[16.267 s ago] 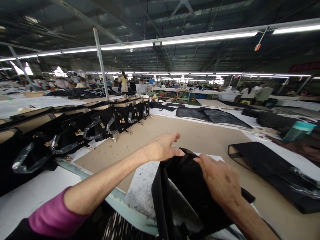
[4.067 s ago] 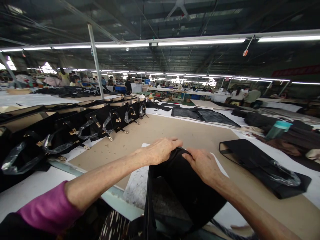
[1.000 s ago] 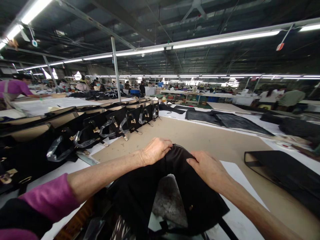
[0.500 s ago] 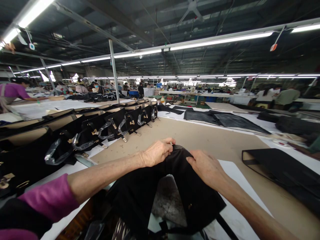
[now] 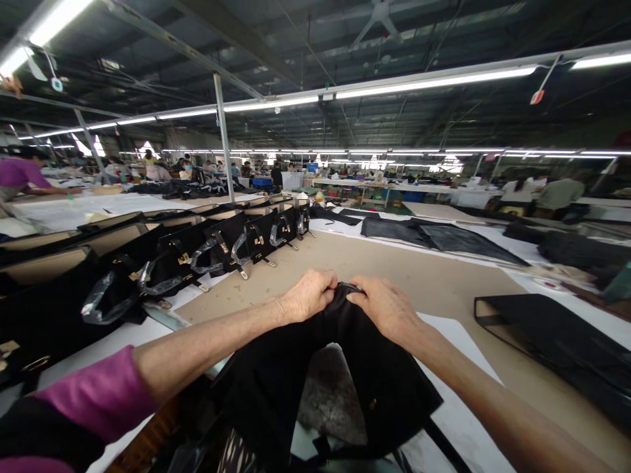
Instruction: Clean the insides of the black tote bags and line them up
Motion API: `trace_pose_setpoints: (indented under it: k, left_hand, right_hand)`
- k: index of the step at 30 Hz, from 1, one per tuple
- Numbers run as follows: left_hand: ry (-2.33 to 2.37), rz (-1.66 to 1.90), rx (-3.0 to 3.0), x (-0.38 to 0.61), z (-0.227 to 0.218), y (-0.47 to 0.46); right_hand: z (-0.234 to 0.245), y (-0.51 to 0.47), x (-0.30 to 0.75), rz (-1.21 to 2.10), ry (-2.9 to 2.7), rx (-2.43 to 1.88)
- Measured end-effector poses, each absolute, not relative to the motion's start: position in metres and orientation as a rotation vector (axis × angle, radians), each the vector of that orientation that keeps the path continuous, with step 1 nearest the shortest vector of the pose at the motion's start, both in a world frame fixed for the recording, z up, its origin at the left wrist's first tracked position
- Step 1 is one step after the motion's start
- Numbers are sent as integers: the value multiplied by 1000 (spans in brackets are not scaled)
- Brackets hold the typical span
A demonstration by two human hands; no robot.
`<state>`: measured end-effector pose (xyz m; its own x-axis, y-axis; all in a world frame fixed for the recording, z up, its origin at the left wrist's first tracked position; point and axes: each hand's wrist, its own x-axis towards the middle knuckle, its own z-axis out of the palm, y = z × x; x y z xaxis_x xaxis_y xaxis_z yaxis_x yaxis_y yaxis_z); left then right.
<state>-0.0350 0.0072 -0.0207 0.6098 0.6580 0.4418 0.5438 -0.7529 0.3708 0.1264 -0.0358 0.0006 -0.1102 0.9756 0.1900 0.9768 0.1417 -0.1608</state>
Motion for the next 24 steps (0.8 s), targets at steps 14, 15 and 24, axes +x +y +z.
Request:
trace_pose_setpoints:
  k: [14,15,24]
  left_hand:
    - [1029,811,2607,-36,-21,11]
    - [1026,809,2609,-36,-21,12]
    - [1092,809,2512,-36,-14,5]
  right_hand:
    - [0,-23,120,-100,-2208,-1861]
    - [0,-23,120,-86,-2208,-1835]
    - [1,-16,121,14,-2288,-1749]
